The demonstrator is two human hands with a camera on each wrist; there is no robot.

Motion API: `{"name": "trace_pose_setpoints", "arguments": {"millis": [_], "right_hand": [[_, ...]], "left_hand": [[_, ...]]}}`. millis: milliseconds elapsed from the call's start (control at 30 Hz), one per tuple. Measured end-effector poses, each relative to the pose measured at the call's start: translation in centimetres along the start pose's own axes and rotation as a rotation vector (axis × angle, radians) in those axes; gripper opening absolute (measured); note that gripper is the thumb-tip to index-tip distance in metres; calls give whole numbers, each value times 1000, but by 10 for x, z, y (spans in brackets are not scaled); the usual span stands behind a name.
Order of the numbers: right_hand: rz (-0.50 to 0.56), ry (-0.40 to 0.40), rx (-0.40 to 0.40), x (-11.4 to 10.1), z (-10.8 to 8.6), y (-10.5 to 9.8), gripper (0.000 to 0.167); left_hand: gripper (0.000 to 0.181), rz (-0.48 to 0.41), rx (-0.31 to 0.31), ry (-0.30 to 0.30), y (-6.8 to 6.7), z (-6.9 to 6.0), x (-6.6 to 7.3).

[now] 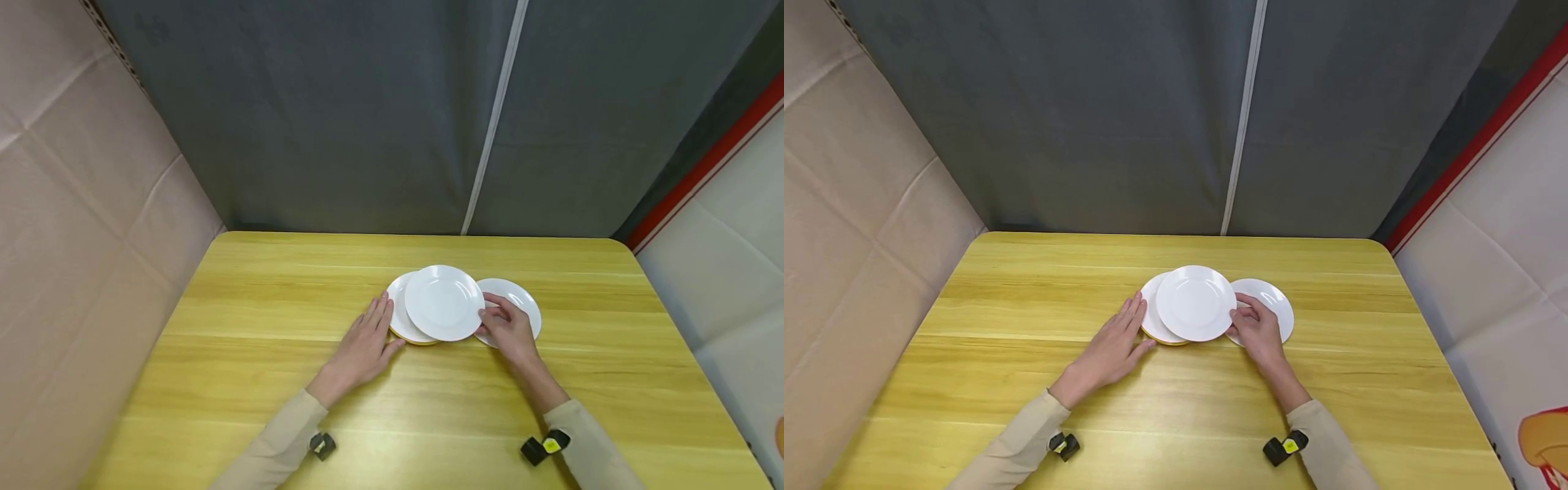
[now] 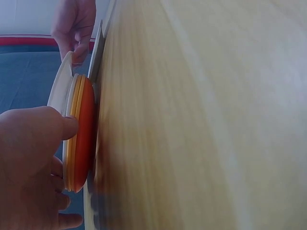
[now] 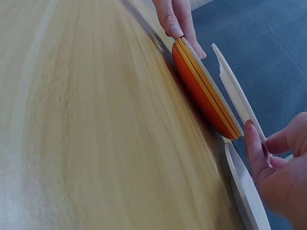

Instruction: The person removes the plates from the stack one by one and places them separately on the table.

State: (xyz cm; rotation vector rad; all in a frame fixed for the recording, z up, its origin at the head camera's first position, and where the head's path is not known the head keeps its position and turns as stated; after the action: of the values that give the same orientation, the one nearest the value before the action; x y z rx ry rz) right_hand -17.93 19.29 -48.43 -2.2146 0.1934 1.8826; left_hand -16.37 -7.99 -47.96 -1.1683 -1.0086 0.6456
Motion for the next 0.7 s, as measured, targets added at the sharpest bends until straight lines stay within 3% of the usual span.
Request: {"name": "trace_pose_setpoints", "arguments": {"millis": [700], "right_hand": [[-9,-18,73,0,-2,-13,39]], "left_hand": [[81,-3,1,2,0,0,2]]}}
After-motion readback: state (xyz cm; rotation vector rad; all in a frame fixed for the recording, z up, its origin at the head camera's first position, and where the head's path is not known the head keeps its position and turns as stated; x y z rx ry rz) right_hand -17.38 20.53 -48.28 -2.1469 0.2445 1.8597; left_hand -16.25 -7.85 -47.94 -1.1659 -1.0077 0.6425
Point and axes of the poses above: each hand's wrist, its own z-axis towards the middle knuckle, its own y-axis out of the palm, x = y × z, the point moved 5 cm from there along z, towards the middle knuckle, and after that the axes turned 7 degrees about x, right-handed, at the moved point
